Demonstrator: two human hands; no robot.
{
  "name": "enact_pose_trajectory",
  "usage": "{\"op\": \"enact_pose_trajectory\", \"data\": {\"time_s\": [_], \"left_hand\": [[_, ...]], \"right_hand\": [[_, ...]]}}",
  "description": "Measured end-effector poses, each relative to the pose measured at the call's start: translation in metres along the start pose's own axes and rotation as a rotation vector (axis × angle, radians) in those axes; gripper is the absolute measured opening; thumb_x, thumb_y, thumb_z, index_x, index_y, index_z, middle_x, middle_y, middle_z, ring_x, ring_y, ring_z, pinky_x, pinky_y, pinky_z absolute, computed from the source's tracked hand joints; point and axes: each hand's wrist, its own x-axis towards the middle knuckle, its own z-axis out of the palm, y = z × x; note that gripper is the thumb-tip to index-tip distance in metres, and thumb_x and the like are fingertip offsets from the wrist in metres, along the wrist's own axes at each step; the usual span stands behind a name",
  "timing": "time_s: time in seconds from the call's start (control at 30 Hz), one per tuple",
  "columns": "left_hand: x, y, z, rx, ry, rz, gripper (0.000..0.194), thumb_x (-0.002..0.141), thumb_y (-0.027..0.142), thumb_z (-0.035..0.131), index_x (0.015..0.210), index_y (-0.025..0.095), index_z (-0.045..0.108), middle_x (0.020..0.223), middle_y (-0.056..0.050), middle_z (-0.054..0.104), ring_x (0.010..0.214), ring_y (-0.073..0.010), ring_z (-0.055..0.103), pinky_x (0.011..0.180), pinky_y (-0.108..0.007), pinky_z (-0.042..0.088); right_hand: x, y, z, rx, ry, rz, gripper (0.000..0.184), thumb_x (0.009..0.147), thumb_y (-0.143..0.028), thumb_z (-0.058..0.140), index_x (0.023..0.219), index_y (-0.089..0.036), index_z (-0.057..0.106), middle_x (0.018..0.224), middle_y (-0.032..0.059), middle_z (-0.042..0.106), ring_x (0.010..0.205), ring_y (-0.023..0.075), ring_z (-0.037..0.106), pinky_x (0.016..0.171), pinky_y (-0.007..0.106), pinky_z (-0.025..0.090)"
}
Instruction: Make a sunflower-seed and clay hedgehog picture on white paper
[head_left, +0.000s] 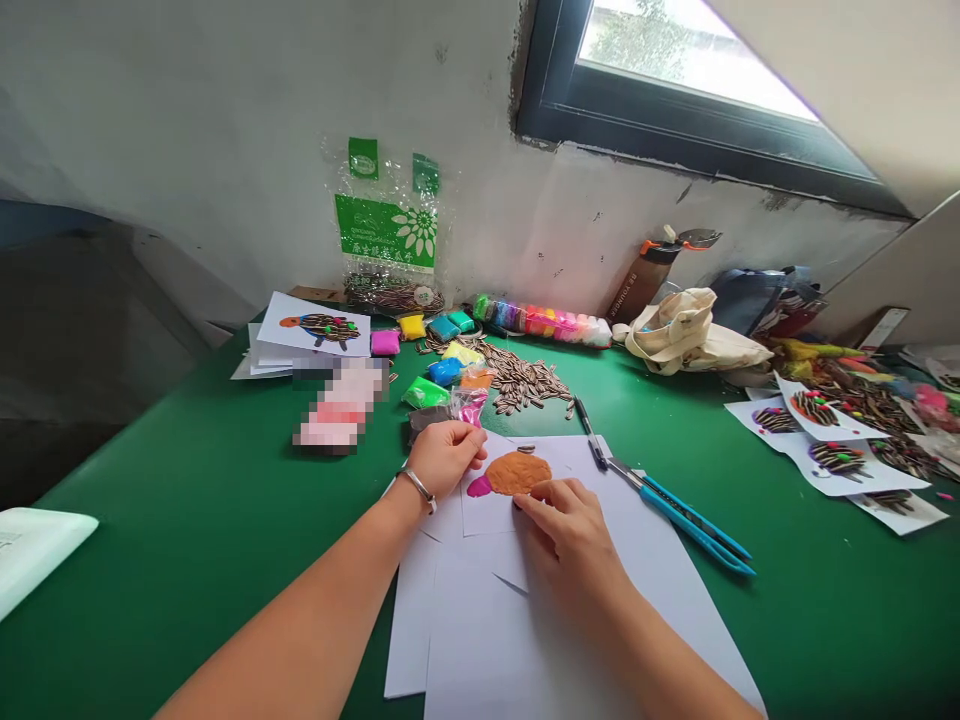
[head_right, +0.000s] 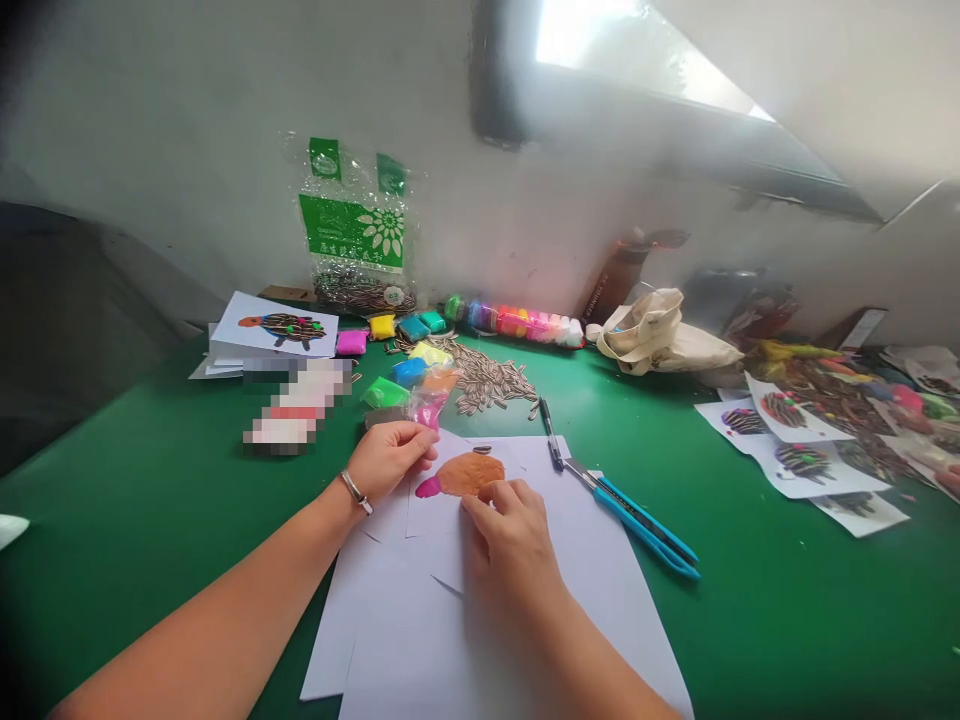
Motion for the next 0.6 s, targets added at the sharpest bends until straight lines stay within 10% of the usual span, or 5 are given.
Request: {"op": "enact_pose_trajectory", "data": {"time_s": [0.6], "left_hand": [[0.0003,-0.0017,-0.0004,0.021,0.007,0.021,0.022,0.075,0.037,0.063,0.073,0.016,0.069,0.065,-0.005,0.069,0.054,-0.0144,0.064,0.053,-0.023,0.05]], "right_hand": [[0.0,0.0065,0.0038,-0.026,0.086,-0.003,0.043,0.071,0.0,0.046,0.102,-0.024,0.065,0.092,0.0054,0.059,0.082,0.0184,0.049,0.073,0.033,0.039]]}}
